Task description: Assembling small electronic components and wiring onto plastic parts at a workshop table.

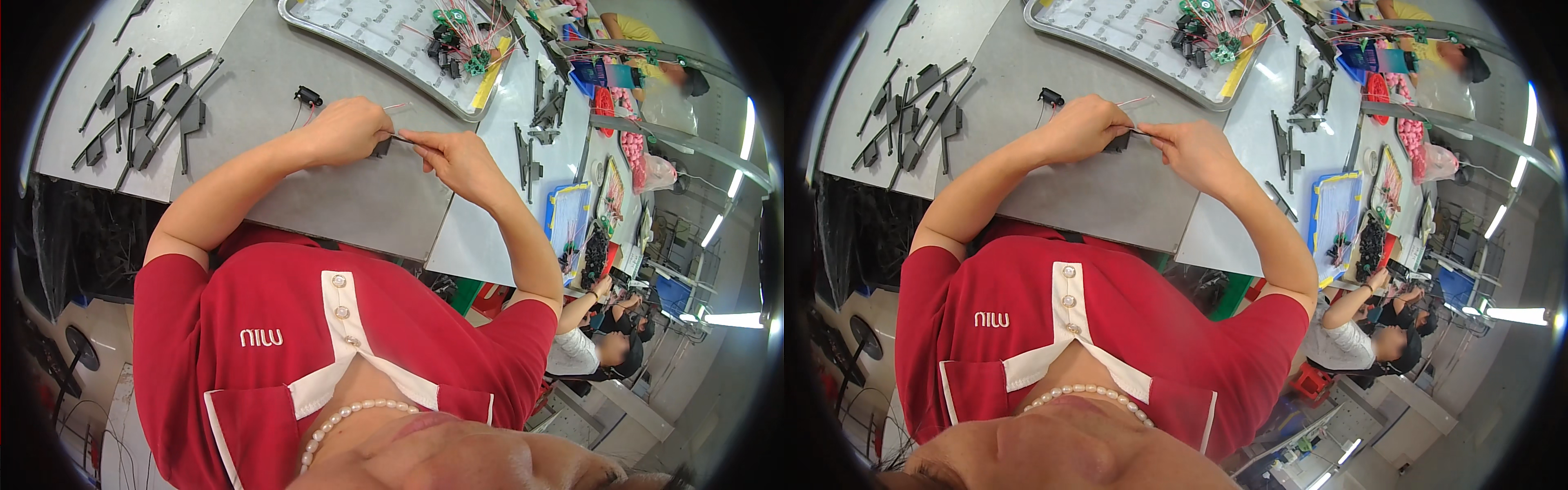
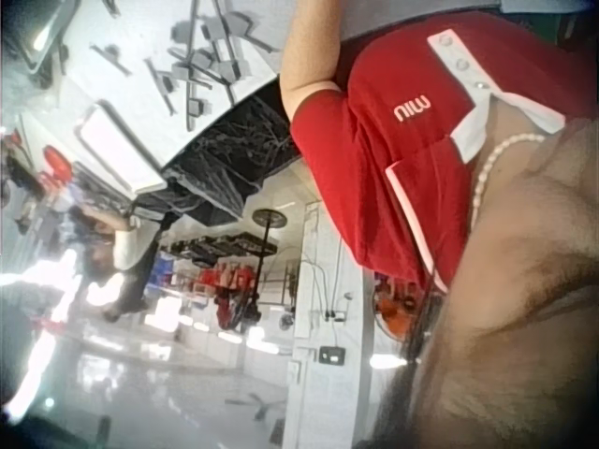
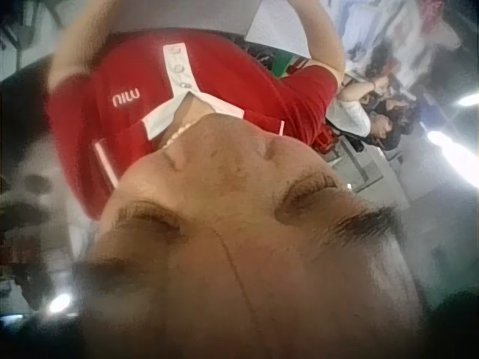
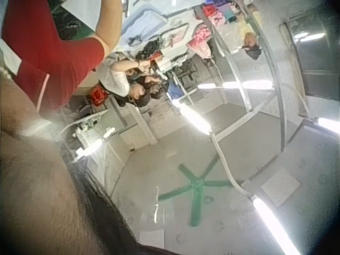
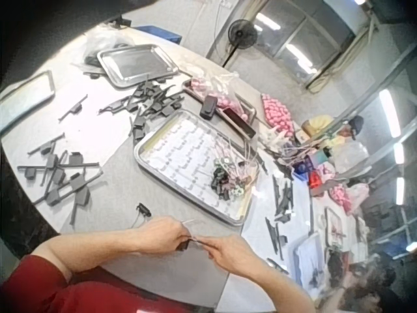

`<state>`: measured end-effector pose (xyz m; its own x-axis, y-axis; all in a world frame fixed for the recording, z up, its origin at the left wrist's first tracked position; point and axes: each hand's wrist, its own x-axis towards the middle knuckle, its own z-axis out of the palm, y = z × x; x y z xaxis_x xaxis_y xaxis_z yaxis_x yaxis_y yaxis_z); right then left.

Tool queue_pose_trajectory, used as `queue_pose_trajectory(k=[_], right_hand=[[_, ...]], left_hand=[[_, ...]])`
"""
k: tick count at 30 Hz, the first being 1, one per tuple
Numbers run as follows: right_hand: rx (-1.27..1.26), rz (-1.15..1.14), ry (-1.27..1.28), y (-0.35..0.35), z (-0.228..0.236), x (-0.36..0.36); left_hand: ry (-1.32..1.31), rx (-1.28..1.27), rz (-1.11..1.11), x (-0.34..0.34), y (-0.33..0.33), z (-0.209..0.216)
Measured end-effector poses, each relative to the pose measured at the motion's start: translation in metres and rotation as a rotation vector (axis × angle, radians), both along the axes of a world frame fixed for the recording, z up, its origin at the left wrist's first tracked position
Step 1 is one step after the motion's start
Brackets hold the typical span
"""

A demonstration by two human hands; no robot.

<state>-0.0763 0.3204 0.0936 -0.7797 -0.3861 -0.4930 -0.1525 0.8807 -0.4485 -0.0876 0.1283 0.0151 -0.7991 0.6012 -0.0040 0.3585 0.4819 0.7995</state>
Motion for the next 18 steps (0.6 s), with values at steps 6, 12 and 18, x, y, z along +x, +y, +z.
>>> queue_pose_trajectory(k=[6,12,18], right_hand=[[0.102,0.184,0.210,-0.003,-0.002,0.002],[0.128,0.199,0.222,-0.009,0.001,0.001],[0.183,0.261,0.327,-0.012,0.000,0.005]], left_hand=[[0.010,0.009,-0.004,0.001,0.000,-0.002],[0.015,-0.005,-0.011,0.000,0.000,-0.003],[0.019,0.008,-0.005,0.001,0.000,-0.004]])
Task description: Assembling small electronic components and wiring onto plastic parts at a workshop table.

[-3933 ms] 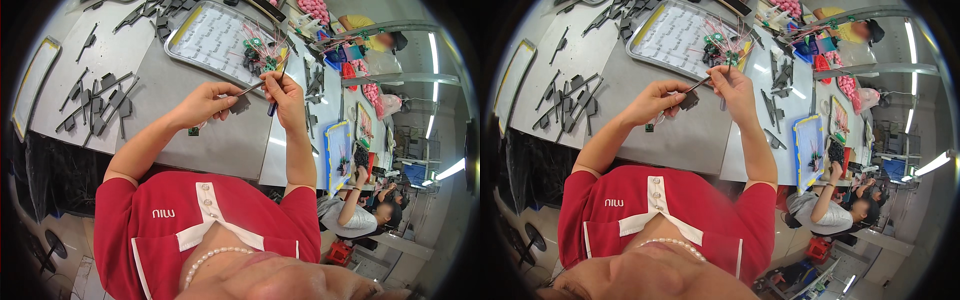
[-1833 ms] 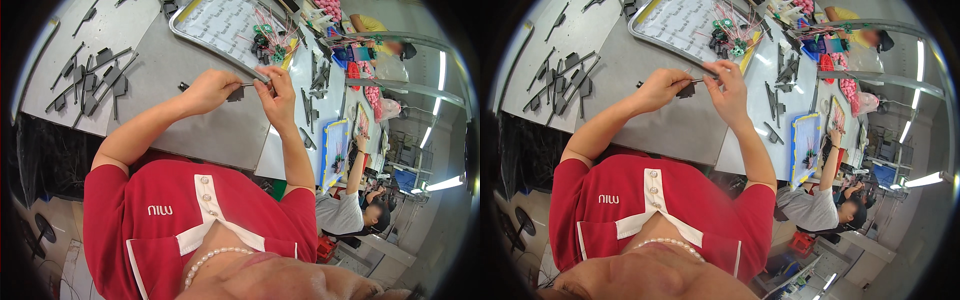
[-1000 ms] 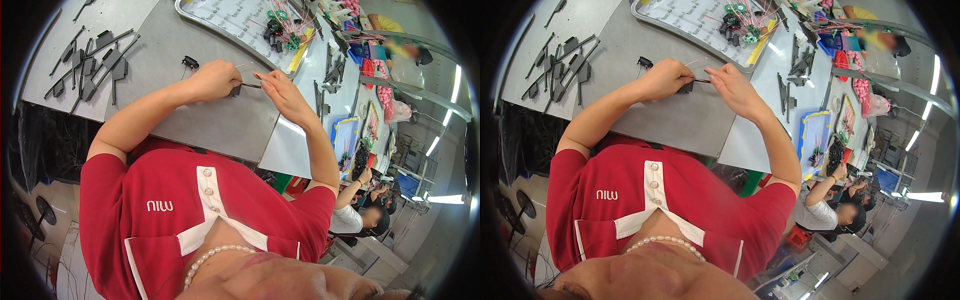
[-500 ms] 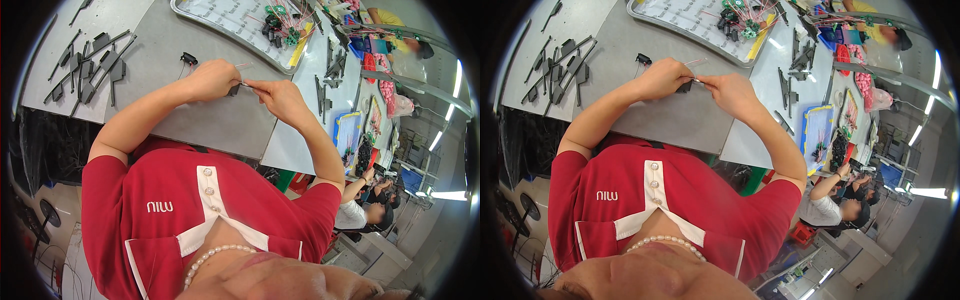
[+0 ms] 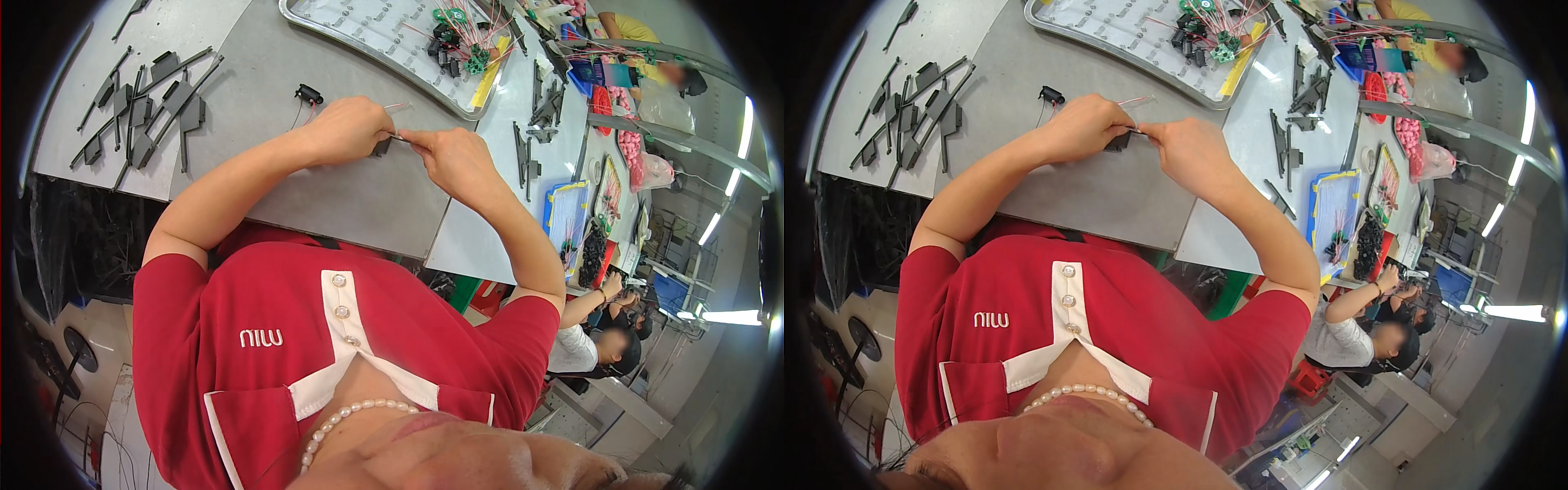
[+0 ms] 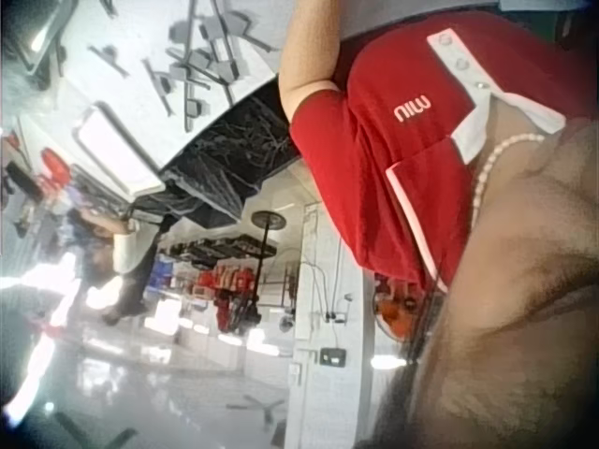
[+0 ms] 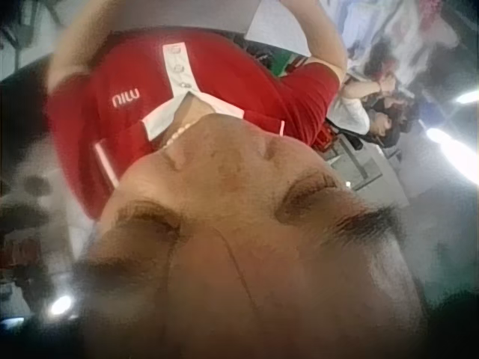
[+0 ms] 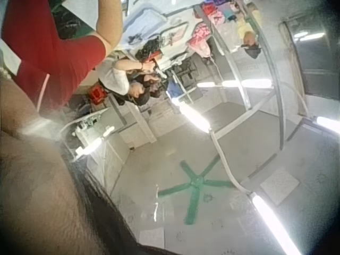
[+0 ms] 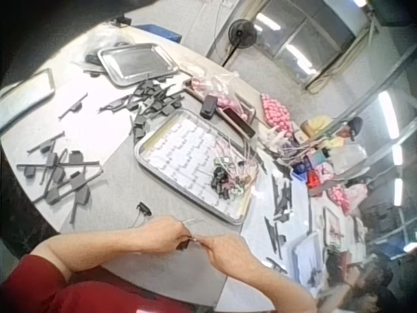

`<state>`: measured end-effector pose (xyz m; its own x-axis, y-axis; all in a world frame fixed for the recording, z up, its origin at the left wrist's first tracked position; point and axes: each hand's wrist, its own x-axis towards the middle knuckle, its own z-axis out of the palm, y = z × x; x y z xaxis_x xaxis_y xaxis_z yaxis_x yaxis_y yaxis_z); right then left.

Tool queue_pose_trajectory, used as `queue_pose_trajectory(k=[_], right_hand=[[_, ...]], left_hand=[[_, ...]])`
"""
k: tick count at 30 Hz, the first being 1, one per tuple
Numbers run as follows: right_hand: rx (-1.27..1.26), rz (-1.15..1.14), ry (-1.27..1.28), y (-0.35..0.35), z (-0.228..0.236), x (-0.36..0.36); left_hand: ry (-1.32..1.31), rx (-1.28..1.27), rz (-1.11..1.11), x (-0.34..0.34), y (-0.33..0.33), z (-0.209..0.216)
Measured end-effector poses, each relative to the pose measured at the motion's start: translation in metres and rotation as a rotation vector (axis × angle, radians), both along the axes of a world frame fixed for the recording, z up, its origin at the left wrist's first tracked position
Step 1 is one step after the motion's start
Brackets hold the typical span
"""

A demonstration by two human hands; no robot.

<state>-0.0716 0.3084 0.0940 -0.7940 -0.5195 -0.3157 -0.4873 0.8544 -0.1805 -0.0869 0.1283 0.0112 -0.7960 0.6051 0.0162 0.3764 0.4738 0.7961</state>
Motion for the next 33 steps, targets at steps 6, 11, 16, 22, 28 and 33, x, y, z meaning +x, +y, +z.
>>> queue_pose_trajectory(k=[6,11,16,22,28,33], right_hand=[[0.044,-0.048,-0.040,-0.002,0.002,0.001],[-0.025,-0.055,-0.051,0.002,-0.002,0.000],[-0.063,0.013,0.007,0.003,-0.007,0.001],[0.254,0.088,0.131,-0.024,0.000,0.017],[0.077,0.034,0.114,0.000,-0.010,0.003],[-0.148,-0.037,0.093,0.010,-0.021,0.003]], left_hand=[[-0.017,-0.042,0.003,-0.001,0.000,0.003],[-0.020,-0.078,-0.007,-0.002,0.001,0.003],[-0.007,-0.088,-0.018,-0.002,0.001,0.002],[-0.005,-0.109,-0.014,-0.004,0.001,0.001],[-0.017,-0.115,0.014,-0.003,-0.002,0.007],[-0.023,-0.106,0.011,-0.005,-0.001,0.005]])
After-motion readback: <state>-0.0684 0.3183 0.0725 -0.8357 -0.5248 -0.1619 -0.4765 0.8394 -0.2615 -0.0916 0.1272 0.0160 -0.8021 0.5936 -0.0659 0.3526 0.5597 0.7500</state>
